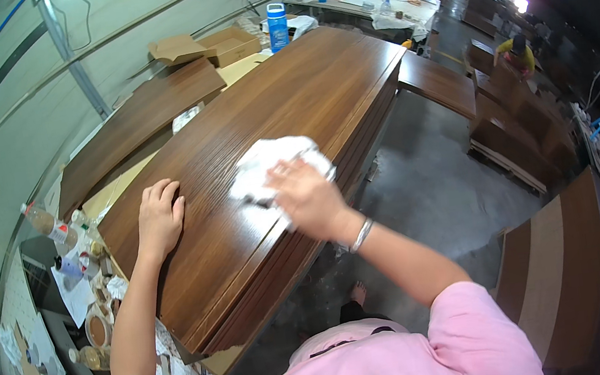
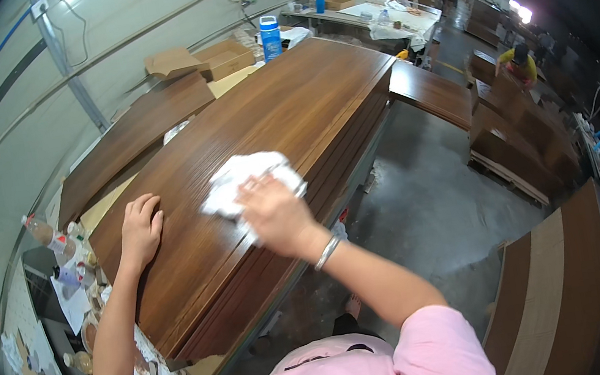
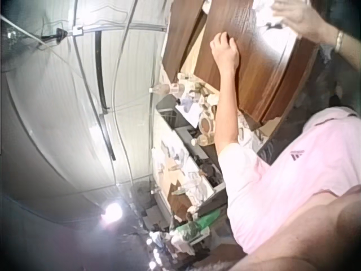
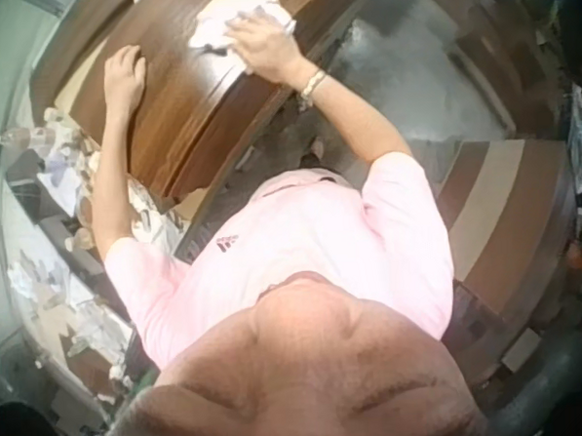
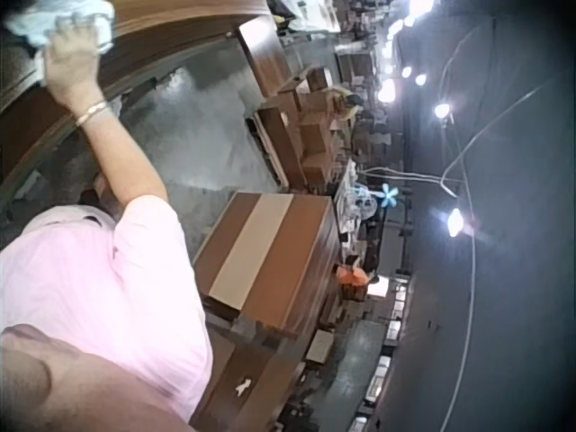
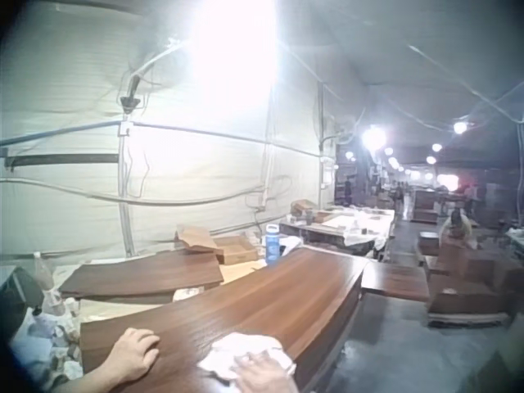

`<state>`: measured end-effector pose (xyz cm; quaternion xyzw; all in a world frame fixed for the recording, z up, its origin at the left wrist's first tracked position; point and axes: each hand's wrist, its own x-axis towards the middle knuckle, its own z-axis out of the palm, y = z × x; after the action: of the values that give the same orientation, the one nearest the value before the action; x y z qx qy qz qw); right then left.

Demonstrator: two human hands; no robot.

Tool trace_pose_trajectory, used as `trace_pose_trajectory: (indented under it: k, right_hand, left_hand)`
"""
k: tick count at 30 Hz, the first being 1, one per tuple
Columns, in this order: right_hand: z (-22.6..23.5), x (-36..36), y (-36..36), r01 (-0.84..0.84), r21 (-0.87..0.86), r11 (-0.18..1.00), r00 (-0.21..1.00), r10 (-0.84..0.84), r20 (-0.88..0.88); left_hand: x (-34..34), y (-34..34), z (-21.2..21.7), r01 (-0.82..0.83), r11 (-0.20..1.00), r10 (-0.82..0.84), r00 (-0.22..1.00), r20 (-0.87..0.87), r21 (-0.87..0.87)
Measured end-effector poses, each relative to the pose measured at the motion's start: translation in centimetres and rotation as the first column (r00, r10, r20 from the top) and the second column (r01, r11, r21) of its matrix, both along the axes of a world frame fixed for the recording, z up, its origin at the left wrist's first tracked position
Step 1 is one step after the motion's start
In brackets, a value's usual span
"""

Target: The person rubs a small block along the edges and surfaces of several dark wood panels and wipes them with a white cloth.

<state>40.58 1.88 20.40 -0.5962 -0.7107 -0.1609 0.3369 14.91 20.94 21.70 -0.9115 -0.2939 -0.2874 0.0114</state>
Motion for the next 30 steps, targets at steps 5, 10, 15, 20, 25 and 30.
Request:
trace_pose_trajectory:
  k: [5, 10, 15, 20, 25, 30]
  right_hand:
    - [-1.3, 13.2, 1.4, 0.359, 0.080, 0.930, 0.933, -0.357, -0.038]
    - [0.6, -3.7, -0.4, -0.323, 0.044, 0.945, 0.941, 0.325, -0.092]
    - [-1.9, -1.9, 0.1, -0.305, 0.126, 0.944, 0.941, 0.319, -0.110]
    - [-2.7, 12.3, 1.4, 0.032, 0.155, 0.987, 0.997, -0.021, -0.077]
    - [-3.6, 29.7, 2.1, 0.390, 0.226, 0.893, 0.914, -0.347, -0.209]
    - [-0.3, 30.8, 2.2, 0.374, 0.247, 0.894, 0.907, -0.297, -0.298]
  left_hand:
    - [0.2, -0.3, 0.6, 0.018, 0.999, -0.017, 1.000, 0.020, -0.040]
    - [-0.7, -0.1, 0.4, -0.004, 0.997, 0.003, 1.000, -0.023, -0.078]
    - [-0.4, -0.4, 0.8, -0.008, 0.991, 0.000, 0.998, -0.061, -0.136]
    - [-0.7, -0.4, 0.8, -0.073, 0.981, 0.059, 0.995, -0.079, -0.177]
    - [0.0, -0.6, 1.0, -0.088, 0.968, 0.075, 0.995, -0.064, -0.234]
    - [-1.5, 0.6, 0.4, -0.132, 0.947, 0.094, 0.986, -0.139, -0.294]
